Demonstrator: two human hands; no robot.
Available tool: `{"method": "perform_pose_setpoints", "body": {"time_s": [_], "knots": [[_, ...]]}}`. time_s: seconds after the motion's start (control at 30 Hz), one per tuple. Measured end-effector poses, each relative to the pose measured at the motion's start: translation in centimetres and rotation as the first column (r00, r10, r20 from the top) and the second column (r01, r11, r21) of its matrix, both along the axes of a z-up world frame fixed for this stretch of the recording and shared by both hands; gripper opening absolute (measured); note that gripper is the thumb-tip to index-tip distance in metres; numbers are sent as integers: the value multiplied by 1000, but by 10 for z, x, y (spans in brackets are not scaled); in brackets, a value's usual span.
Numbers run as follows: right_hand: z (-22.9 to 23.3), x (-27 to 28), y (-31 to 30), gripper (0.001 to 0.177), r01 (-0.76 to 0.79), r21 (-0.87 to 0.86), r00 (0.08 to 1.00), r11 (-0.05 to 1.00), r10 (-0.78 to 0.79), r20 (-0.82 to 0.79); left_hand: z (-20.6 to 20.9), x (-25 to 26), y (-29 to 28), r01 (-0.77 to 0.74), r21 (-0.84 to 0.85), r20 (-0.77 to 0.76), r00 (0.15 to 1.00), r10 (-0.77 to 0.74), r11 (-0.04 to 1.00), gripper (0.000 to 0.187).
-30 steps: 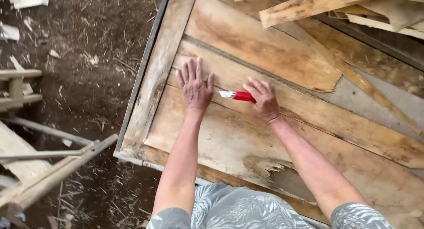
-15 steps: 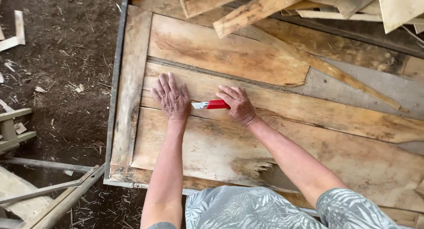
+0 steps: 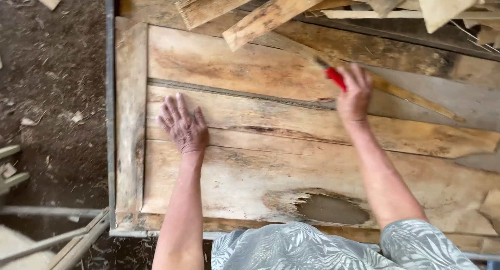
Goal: Cutting and fitting thin wood strips onto a wooden surface using a utility knife
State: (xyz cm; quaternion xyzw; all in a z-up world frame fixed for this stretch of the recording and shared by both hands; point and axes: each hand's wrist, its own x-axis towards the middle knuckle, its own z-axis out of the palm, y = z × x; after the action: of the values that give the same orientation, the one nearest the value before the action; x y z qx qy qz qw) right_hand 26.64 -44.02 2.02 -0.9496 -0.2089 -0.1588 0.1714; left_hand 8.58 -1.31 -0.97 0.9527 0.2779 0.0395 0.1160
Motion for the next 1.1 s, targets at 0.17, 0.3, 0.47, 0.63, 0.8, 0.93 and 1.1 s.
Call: {"method": "perform_pose_setpoints", "body": {"time_s": [0.17, 0.3, 0.47, 0.63, 0.8, 0.93, 1.1], "knots": [[-17, 3, -41, 47, -48, -95, 999, 994, 49, 12, 1, 2, 1, -42, 1, -10, 999, 42, 999, 67], [-21, 8, -59, 42, -62, -140, 998, 988, 65, 11, 3, 3, -2, -36, -40, -151, 988, 30, 999, 67], [-1, 0, -67, 35, -185, -128, 981, 974, 190, 29, -3, 1, -2, -34, 29, -27, 999, 34, 999, 64], [25, -37, -50, 27, -244, -135, 968, 960, 234, -86, -6, -1, -1, -41, 33, -41, 998, 42, 999, 64], [43, -60, 46, 29, -433, -56, 892, 899, 419, -169, -7, 0, -2, -42, 98, 29, 999, 39, 994, 64], [-21, -62, 89, 56, -435, 156, 871, 887, 459, -178, -8, 0, 1, -42, 50, -5, 999, 42, 998, 72], [-35, -59, 107, 50, -478, -3, 872, 878, 475, -117, -2, 0, 0, -31, 46, -28, 999, 32, 998, 68]]}}
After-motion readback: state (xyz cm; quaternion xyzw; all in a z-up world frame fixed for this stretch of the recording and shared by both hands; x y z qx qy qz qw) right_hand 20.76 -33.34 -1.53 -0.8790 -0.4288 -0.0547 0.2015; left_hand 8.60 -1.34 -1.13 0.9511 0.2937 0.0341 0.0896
